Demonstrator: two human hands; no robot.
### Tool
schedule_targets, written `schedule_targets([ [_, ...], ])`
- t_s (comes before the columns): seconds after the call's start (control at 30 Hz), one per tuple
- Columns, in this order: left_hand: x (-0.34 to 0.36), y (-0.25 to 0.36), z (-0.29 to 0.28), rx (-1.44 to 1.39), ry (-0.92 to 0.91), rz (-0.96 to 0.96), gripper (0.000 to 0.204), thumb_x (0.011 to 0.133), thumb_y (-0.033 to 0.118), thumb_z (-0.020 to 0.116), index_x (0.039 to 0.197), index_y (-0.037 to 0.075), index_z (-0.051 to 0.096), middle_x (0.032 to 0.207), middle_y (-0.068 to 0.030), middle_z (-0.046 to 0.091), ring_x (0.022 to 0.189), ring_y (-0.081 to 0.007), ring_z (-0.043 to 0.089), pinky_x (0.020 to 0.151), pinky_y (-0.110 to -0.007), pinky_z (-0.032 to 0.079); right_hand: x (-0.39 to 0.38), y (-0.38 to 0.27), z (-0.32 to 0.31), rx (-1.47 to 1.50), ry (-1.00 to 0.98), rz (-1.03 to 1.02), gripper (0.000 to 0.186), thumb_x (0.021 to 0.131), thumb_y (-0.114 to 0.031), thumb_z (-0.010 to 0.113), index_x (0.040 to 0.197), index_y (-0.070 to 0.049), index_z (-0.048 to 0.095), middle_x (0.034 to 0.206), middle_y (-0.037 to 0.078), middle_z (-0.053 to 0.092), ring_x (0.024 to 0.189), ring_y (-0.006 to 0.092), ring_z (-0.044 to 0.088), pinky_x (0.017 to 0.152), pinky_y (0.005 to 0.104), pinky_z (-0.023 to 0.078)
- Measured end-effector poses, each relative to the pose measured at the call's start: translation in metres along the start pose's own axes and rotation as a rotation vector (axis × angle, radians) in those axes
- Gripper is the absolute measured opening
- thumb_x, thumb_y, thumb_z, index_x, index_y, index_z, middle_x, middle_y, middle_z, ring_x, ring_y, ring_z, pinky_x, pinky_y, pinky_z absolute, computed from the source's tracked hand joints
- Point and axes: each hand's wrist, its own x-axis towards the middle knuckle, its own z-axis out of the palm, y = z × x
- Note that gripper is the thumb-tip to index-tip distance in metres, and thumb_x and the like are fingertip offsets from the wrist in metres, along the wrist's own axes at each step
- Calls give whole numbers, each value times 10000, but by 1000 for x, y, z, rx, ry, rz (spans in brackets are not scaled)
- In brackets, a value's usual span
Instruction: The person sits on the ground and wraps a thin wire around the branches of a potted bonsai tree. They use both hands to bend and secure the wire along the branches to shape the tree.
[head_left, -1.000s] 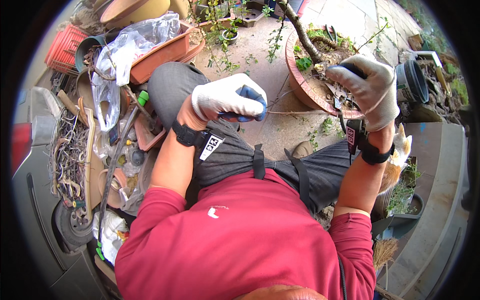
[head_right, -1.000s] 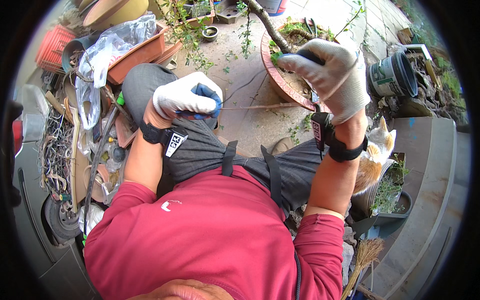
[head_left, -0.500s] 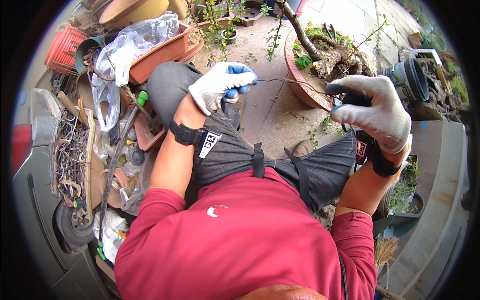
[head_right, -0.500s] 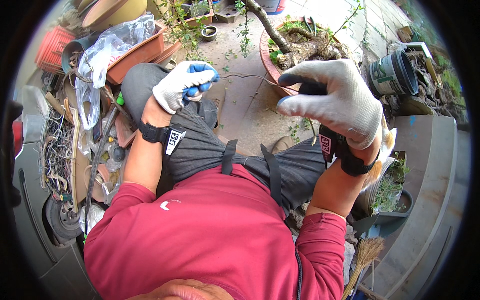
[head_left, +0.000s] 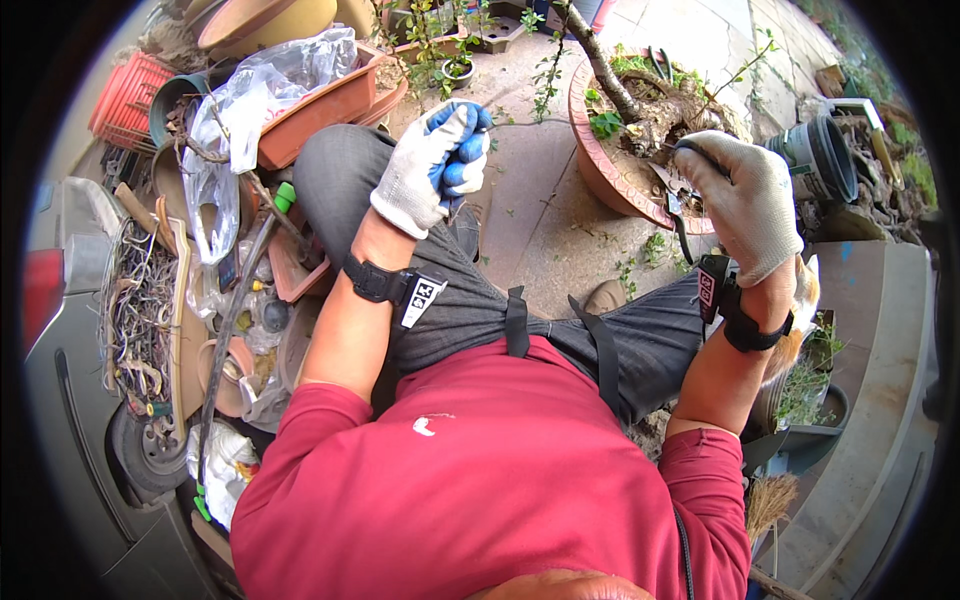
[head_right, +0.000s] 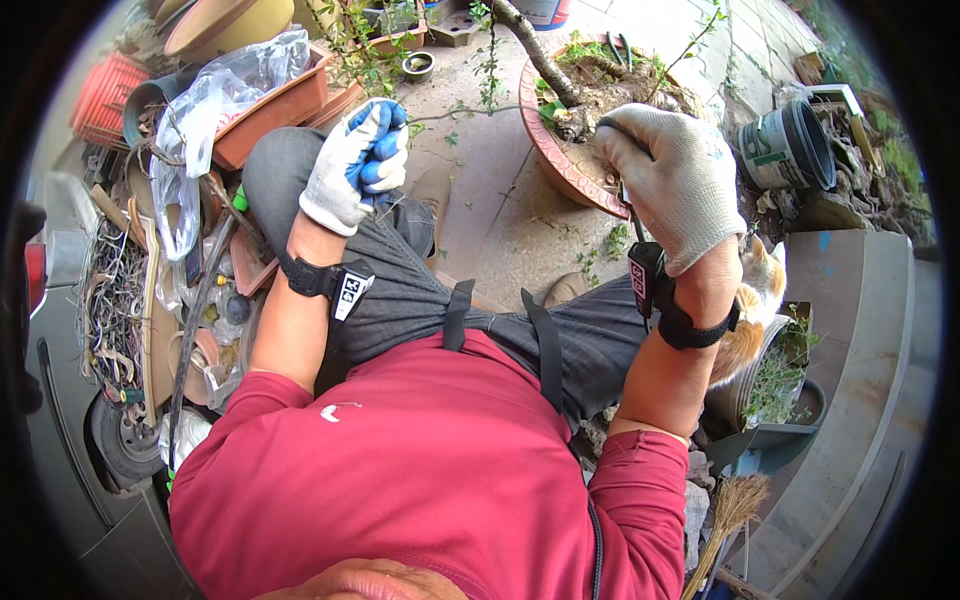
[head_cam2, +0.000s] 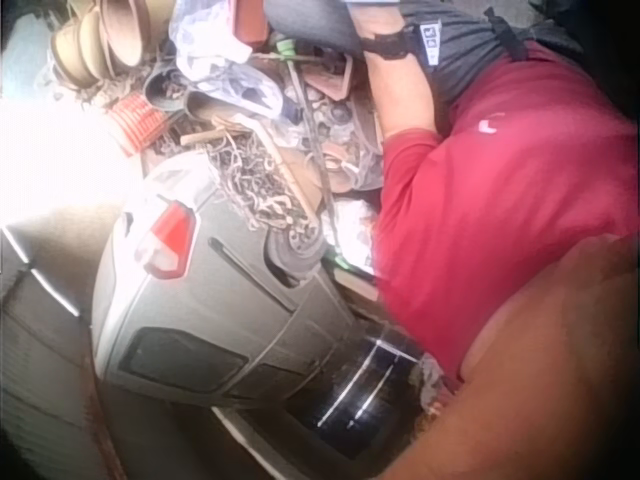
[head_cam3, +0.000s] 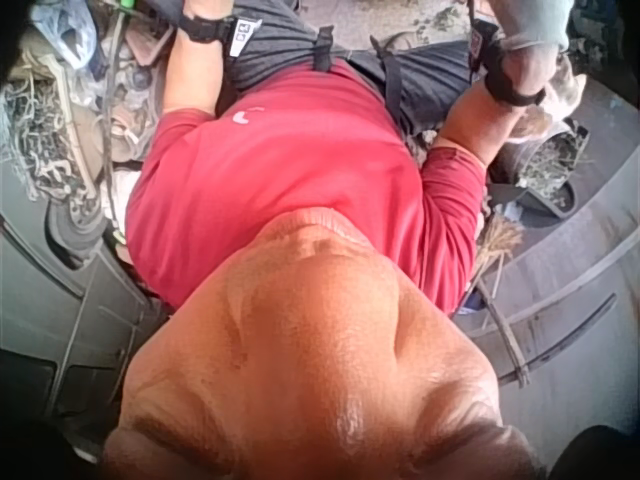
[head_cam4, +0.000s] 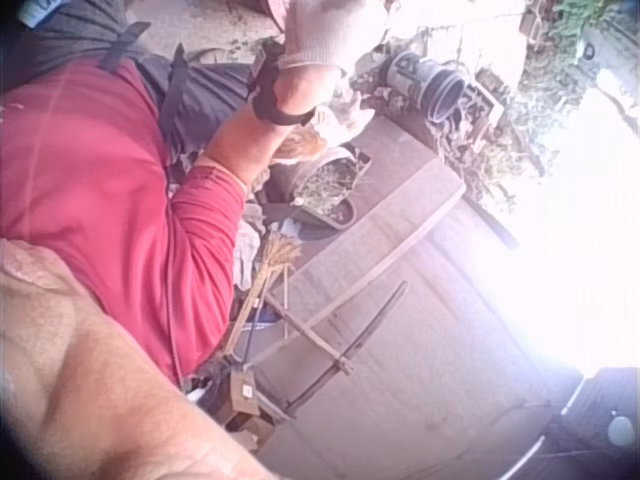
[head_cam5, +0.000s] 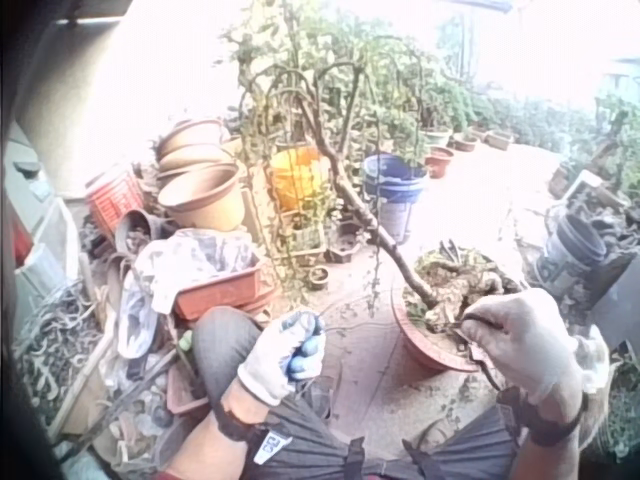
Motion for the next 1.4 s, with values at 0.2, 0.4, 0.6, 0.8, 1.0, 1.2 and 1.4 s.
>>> schedule_targets([
  [0.2,2,3,-3,-261,-150,-19,266,1099,306,526,1133,61,623,805,24,485,553,-38,347,480,-204,298,2,13,4,-48,182,-21,194,919,-193,717,1023,-35,757,826,177,721,747,282,735,702,350,555],
  [0.4,-8,4,-4,52,-224,-161,246,1038,256,648,1065,15,683,762,-19,602,479,-33,398,442,-206,315,7,30,10,2,200,149,220,921,-229,749,1027,-38,775,790,158,729,703,209,722,688,333,548],
  [0.6,-7,-7,-5,96,-95,-215,245,1054,233,616,1122,-1,643,816,-37,626,498,-36,420,449,-206,332,9,37,14,7,156,151,214,915,-233,752,1027,-53,783,803,154,739,715,211,732,693,335,554],
  [0.8,-16,-15,7,161,-74,-263,221,1039,211,648,1144,22,698,867,-23,691,555,-32,496,497,-196,396,13,37,14,-33,142,164,198,918,-217,740,1019,-53,786,814,147,751,732,210,746,695,335,558],
  [1.0,-21,6,21,632,-271,-267,466,989,143,630,1436,23,577,867,-91,730,528,-25,470,473,-187,350,14,45,16,164,144,157,220,917,-182,757,1045,-4,772,785,123,753,720,107,691,691,290,551],
  [1.2,-23,13,24,542,-104,-83,557,1012,203,581,1527,41,442,935,-90,724,524,-34,476,472,-179,355,11,44,12,262,207,173,232,923,-176,776,1054,16,777,833,67,773,756,78,671,716,271,558],
  [1.4,-13,7,22,924,-41,-272,310,1016,248,602,1180,7,708,760,-20,685,535,-24,478,482,-188,358,4,30,8,263,271,80,204,916,-136,783,1044,24,785,837,32,761,778,55,657,727,240,552],
])
